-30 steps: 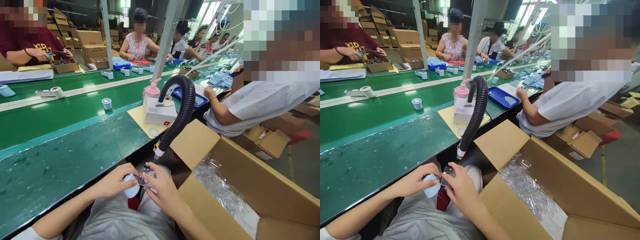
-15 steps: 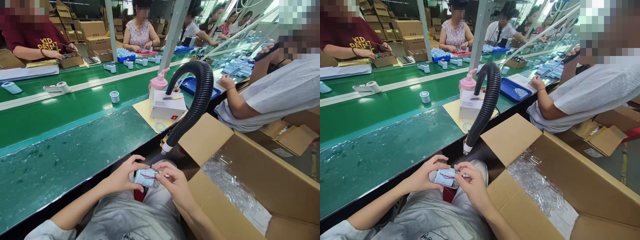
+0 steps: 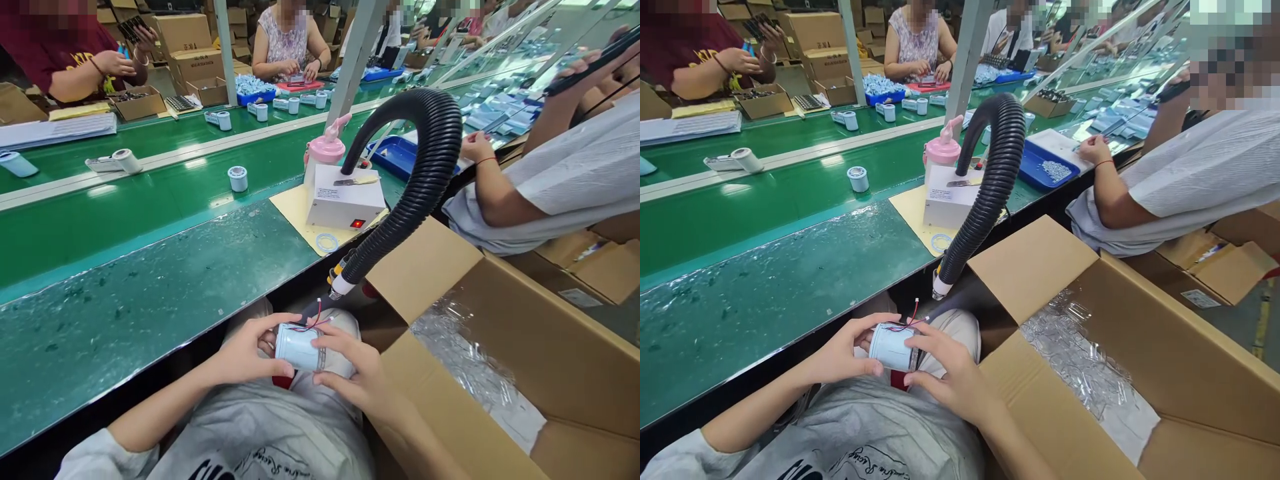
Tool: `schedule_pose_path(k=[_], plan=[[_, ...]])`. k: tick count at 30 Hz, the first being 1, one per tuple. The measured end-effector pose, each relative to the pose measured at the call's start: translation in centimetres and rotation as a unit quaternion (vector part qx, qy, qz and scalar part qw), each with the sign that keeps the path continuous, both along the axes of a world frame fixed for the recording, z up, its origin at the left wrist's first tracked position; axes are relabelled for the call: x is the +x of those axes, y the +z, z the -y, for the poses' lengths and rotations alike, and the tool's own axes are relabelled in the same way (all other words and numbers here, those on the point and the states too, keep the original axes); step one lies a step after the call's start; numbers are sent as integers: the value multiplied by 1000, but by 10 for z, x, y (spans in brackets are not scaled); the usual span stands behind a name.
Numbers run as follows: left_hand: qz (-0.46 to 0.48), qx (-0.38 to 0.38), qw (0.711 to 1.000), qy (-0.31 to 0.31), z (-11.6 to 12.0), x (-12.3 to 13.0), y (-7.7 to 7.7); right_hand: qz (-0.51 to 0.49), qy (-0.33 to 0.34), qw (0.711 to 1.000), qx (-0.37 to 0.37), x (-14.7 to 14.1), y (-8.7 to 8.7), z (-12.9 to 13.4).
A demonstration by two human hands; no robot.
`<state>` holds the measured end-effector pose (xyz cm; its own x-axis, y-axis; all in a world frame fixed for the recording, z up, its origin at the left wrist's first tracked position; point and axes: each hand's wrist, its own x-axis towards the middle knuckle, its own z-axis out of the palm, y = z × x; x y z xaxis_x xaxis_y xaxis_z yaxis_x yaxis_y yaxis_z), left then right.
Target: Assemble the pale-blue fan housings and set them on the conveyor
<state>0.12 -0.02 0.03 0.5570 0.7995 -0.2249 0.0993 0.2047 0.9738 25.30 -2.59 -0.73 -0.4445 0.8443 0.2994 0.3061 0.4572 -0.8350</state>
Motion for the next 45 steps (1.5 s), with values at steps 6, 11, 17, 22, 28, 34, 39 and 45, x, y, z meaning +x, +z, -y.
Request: schedule_pose_path(k=[6, 11, 17, 22, 28, 34, 39, 45], plan=[[18, 128, 991, -38, -1, -5, 8, -72, -8, 992, -101, -4, 12, 2], [-3, 164, 986, -43, 1, -8, 6, -130, -17, 977, -167, -7, 17, 5], [-14, 189, 980, -52, 2, -10, 7, -176, -12, 957, -230, -11, 20, 6], [-15, 208, 976, -63, 3, -11, 8, -200, -9, 933, -298, -13, 19, 7], [-18, 214, 974, -69, 3, -9, 11, -197, -22, 918, -345, -14, 16, 7], [-18, 216, 973, -76, 3, -10, 8, -217, -12, 894, -392, -18, 16, 6], [-16, 224, 971, -85, 3, -11, 8, -240, -8, 869, -433, -21, 12, 6], [5, 238, 967, -91, 4, -12, 8, -222, -15, 844, -488, -25, 5, 7]])
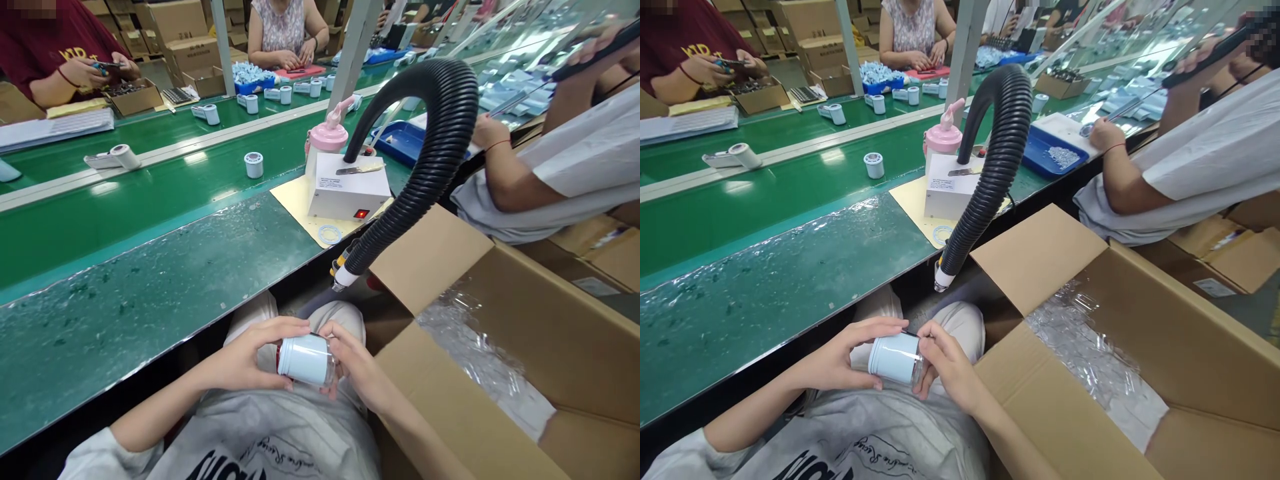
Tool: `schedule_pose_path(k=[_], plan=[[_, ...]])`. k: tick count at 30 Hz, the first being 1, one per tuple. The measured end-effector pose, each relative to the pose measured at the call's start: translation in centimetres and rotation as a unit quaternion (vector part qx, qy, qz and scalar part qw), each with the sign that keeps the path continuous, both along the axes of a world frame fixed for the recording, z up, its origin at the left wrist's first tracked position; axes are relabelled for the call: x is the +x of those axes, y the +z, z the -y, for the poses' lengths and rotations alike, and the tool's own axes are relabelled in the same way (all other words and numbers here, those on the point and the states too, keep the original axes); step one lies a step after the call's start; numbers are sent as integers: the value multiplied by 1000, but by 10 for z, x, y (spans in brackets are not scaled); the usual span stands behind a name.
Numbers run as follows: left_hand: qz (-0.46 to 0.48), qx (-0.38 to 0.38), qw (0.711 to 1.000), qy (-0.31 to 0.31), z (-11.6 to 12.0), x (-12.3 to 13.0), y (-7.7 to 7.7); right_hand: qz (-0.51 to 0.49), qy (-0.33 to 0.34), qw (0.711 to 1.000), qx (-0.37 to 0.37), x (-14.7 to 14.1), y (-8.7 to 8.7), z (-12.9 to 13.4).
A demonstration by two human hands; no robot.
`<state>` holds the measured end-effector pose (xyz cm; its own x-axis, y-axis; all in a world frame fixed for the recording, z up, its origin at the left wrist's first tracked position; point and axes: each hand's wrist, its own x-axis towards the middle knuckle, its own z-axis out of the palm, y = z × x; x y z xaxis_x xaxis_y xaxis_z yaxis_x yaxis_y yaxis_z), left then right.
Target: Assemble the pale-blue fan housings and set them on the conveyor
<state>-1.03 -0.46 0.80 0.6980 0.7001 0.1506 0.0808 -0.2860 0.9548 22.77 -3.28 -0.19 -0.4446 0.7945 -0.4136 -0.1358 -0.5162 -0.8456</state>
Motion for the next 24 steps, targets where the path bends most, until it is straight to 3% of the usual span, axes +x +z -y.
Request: schedule_pose_path(k=[12, 21, 24], plan=[[9, -3, 1000, -15, 1, -1, -2, -30, 12, 994, -102, -8, -6, 3], [11, 13, 1000, -8, 4, -1, -2, -89, 77, 968, -221, -11, -12, 2], [-6, -16, 1000, 10, 8, 0, 3, -74, 98, 969, -213, -10, -14, 3]])
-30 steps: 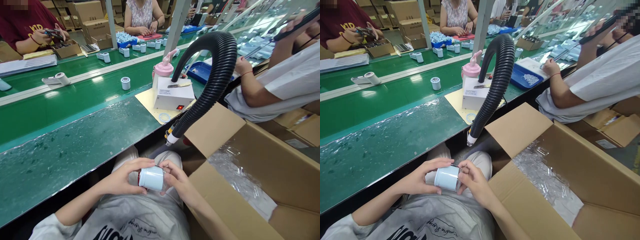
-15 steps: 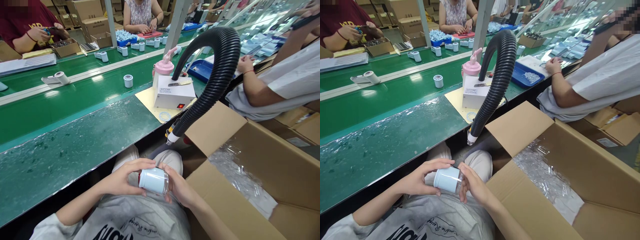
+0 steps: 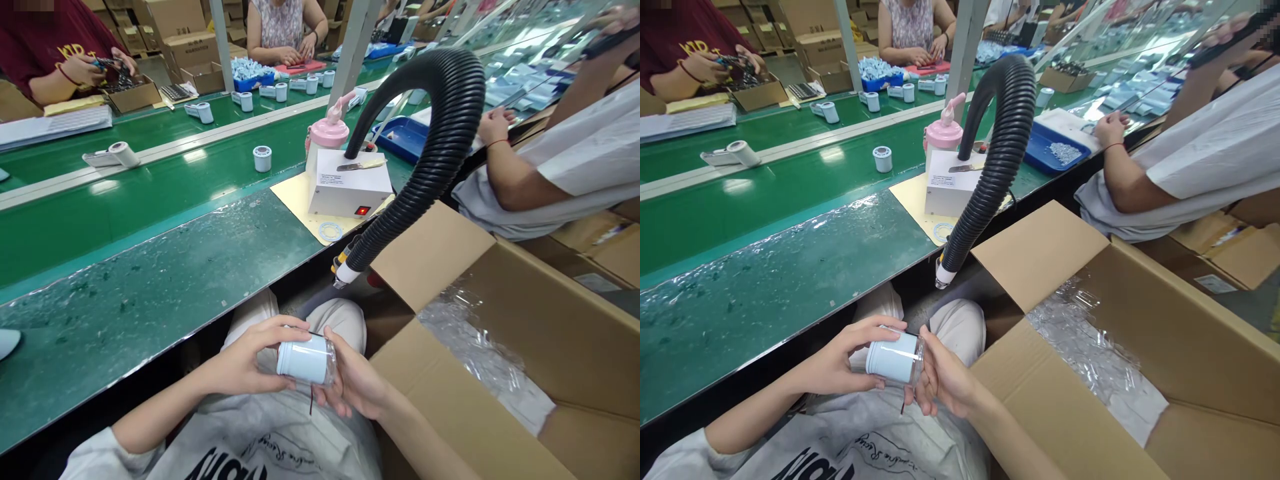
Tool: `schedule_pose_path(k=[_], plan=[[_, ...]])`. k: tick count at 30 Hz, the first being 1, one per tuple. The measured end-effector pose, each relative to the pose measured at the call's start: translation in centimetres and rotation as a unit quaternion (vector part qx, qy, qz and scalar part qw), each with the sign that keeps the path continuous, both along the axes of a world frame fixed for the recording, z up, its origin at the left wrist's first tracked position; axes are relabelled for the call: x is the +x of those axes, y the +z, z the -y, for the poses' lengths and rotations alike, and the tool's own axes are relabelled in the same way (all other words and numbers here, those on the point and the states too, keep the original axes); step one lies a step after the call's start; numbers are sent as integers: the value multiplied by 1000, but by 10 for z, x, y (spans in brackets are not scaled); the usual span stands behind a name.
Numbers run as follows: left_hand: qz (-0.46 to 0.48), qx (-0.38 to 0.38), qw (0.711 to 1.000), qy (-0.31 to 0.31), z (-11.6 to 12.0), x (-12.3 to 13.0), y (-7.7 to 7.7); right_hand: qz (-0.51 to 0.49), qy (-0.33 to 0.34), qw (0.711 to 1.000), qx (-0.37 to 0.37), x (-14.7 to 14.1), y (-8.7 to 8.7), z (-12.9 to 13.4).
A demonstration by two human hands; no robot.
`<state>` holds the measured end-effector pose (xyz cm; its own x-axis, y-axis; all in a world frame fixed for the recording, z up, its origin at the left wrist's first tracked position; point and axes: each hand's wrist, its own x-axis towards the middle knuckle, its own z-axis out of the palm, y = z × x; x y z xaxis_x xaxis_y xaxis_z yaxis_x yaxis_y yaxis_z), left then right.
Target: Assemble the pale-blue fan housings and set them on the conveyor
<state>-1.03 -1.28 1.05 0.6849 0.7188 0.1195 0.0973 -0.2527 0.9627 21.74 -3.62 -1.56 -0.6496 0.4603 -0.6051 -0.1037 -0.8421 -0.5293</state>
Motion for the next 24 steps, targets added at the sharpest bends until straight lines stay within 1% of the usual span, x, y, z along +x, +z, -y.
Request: schedule_pose_path(k=[1, 3, 5, 6, 7, 8, 9, 11, 12, 13, 14, 15, 16, 18, 19, 20, 21, 22, 24], plan=[[-5, -25, 1000, 10, 2, 0, 2, 7, 4, 1000, 24, 0, 0, 1], [-8, -88, 996, 34, 5, 1, 4, 33, -6, 994, 103, 3, 2, 3], [-5, -146, 988, 56, 8, 2, 5, 71, -41, 974, 213, 7, 4, 5], [0, -168, 984, 63, 8, 2, 5, 87, -62, 955, 276, 10, 5, 7], [7, -188, 980, 68, 9, 2, 5, 100, -80, 931, 343, 13, 6, 8], [15, -205, 976, 70, 9, 3, 5, 111, -93, 899, 414, 16, 6, 8], [21, -218, 973, 71, 9, 3, 4, 119, -98, 858, 490, 19, 6, 9], [24, -237, 969, 70, 8, 4, 5, 127, -87, 756, 637, 25, 3, 9], [21, -244, 967, 67, 8, 4, 5, 131, -76, 707, 691, 26, 2, 8], [18, -248, 967, 62, 7, 3, 6, 134, -64, 673, 724, 28, 1, 8], [14, -248, 967, 54, 6, 3, 7, 136, -57, 663, 734, 28, 0, 7], [9, -242, 969, 44, 4, 2, 8, 139, -57, 677, 720, 28, 0, 7], [5, -229, 973, 32, 3, 1, 8, 139, -64, 711, 687, 28, 1, 7], [1, -203, 979, 8, 2, -1, 8, 124, -86, 796, 586, 26, 2, 9], [3, -199, 980, -1, 2, -2, 7, 112, -96, 830, 538, 25, 3, 9], [10, -207, 978, -9, 2, -2, 6, 103, -101, 853, 501, 24, 4, 10], [21, -223, 975, -13, 2, -2, 5, 99, -102, 865, 482, 24, 4, 11], [33, -243, 969, -14, 3, -2, 4, 101, -99, 866, 480, 24, 5, 11], [48, -278, 959, -12, 3, -1, 1, 118, -91, 851, 504, 26, 5, 11]])
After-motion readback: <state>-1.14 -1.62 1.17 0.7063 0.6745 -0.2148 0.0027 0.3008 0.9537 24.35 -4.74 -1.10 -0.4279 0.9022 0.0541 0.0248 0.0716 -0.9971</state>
